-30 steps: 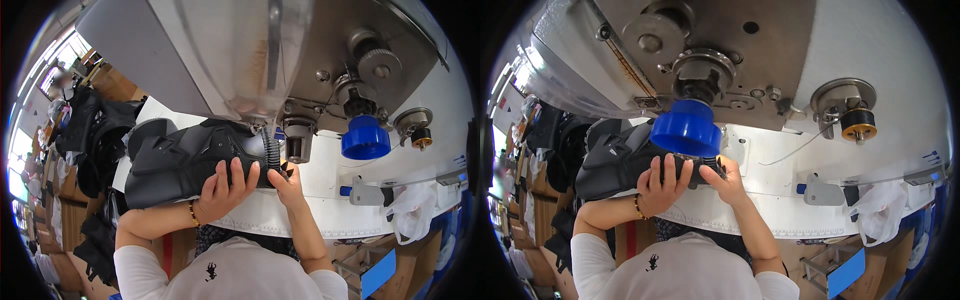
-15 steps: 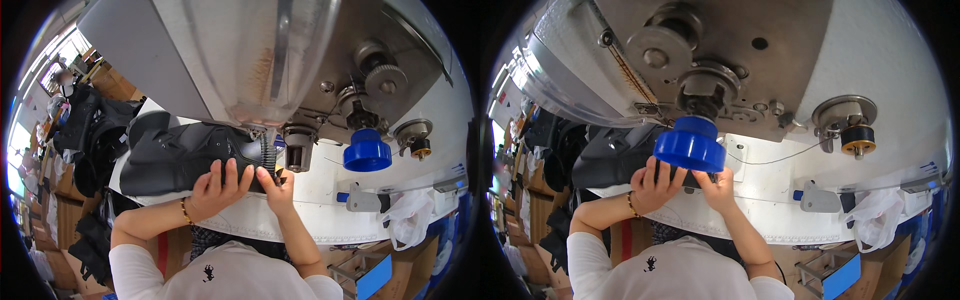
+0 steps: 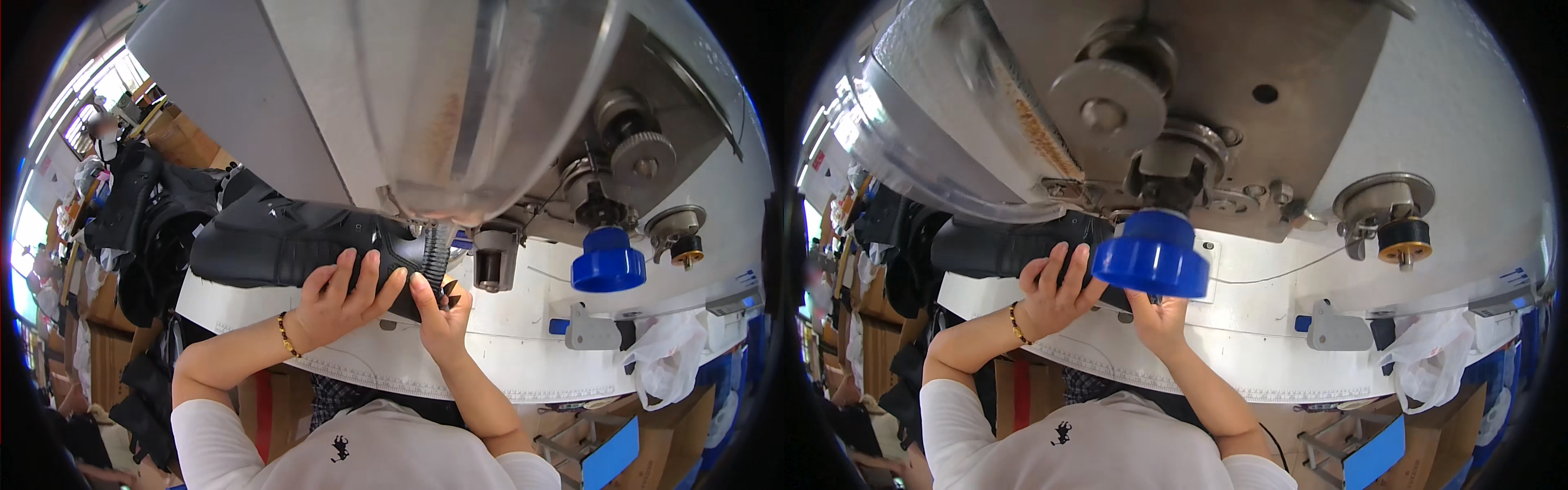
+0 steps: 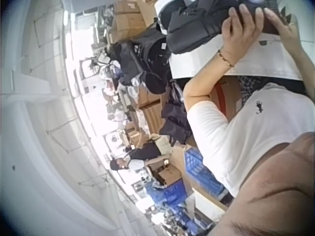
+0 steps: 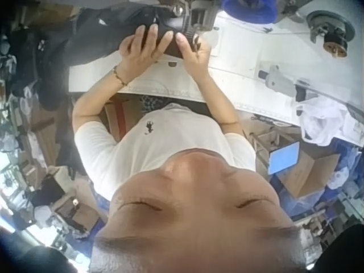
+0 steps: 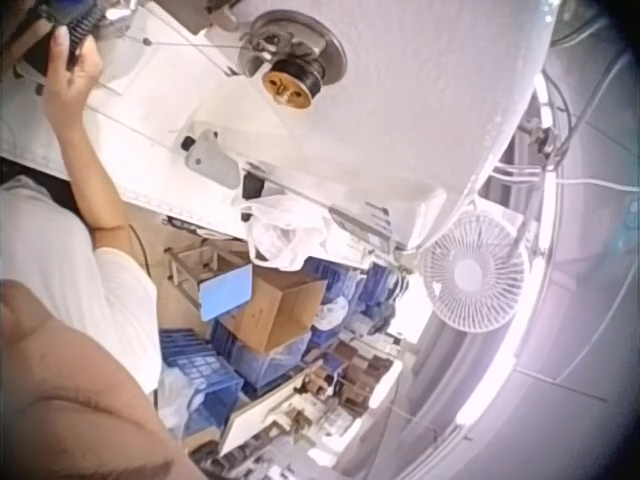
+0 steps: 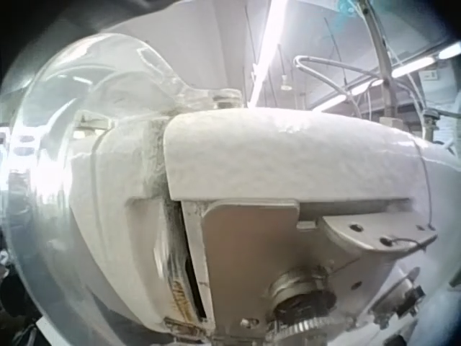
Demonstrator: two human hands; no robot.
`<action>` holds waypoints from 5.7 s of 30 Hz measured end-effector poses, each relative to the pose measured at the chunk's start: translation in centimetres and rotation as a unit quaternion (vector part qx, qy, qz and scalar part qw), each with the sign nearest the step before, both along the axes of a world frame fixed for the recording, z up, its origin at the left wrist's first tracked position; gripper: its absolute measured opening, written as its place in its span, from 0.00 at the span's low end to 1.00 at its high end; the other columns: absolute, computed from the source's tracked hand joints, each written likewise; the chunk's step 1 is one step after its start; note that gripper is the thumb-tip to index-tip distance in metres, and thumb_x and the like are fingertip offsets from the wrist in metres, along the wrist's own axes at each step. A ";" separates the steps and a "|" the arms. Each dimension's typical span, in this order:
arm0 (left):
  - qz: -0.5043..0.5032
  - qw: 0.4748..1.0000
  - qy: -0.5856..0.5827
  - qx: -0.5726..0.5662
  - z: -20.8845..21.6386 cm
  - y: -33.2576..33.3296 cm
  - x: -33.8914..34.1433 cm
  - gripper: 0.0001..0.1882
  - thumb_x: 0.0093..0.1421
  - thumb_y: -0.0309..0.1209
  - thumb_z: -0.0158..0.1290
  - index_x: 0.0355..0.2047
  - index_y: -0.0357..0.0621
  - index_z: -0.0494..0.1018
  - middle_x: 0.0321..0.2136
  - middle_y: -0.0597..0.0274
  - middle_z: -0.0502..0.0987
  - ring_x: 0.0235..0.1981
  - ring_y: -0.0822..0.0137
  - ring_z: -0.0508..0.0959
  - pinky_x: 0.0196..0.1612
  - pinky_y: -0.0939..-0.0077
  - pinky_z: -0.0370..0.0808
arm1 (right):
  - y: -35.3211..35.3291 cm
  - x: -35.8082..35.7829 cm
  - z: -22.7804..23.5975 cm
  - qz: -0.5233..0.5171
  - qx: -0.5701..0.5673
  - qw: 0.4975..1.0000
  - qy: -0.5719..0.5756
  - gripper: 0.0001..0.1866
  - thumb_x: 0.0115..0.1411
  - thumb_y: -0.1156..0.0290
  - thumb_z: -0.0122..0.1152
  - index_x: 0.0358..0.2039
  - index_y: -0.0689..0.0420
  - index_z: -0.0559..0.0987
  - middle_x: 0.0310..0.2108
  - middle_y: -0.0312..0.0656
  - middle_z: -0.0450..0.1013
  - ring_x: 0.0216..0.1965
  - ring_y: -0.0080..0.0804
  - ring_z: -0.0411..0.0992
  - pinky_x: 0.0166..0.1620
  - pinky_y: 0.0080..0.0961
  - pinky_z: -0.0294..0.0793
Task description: Stitching leather boot uppers using an industrial sewing machine and trimming excess threads.
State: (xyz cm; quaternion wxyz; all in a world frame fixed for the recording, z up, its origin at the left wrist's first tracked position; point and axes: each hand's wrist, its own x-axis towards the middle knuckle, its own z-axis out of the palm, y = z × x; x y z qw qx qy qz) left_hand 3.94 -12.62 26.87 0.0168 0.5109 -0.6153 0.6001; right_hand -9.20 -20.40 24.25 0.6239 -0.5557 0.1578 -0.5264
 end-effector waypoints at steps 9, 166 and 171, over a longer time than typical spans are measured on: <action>-0.005 0.995 0.063 0.083 -2.4 0.8 0.8 0.27 0.52 0.39 0.42 0.54 0.60 0.55 0.51 0.62 0.61 0.49 0.57 0.63 0.54 0.56 0.48 | -1.1 -0.3 -0.9 0.128 0.203 0.969 -0.054 0.13 0.50 0.79 0.51 0.38 0.63 0.67 0.31 0.36 0.69 0.29 0.17 0.67 0.32 0.13 0.67; -0.049 0.966 0.183 0.178 3.8 -0.1 -3.0 0.22 0.43 0.37 0.46 0.39 0.41 0.69 0.42 0.57 0.67 0.47 0.60 0.65 0.45 0.70 0.63 | 0.7 -1.9 2.1 0.077 0.224 0.969 -0.073 0.05 0.51 0.72 0.56 0.21 0.58 0.72 0.20 0.31 0.69 0.19 0.12 0.64 0.25 0.10 0.64; -0.058 0.971 0.177 0.153 3.5 -0.4 -3.1 0.17 0.45 0.31 0.43 0.37 0.40 0.70 0.39 0.58 0.70 0.43 0.62 0.68 0.44 0.72 0.64 | 0.2 -2.4 1.9 0.068 0.174 0.982 0.019 0.07 0.51 0.71 0.56 0.19 0.58 0.72 0.18 0.29 0.68 0.18 0.11 0.62 0.23 0.09 0.61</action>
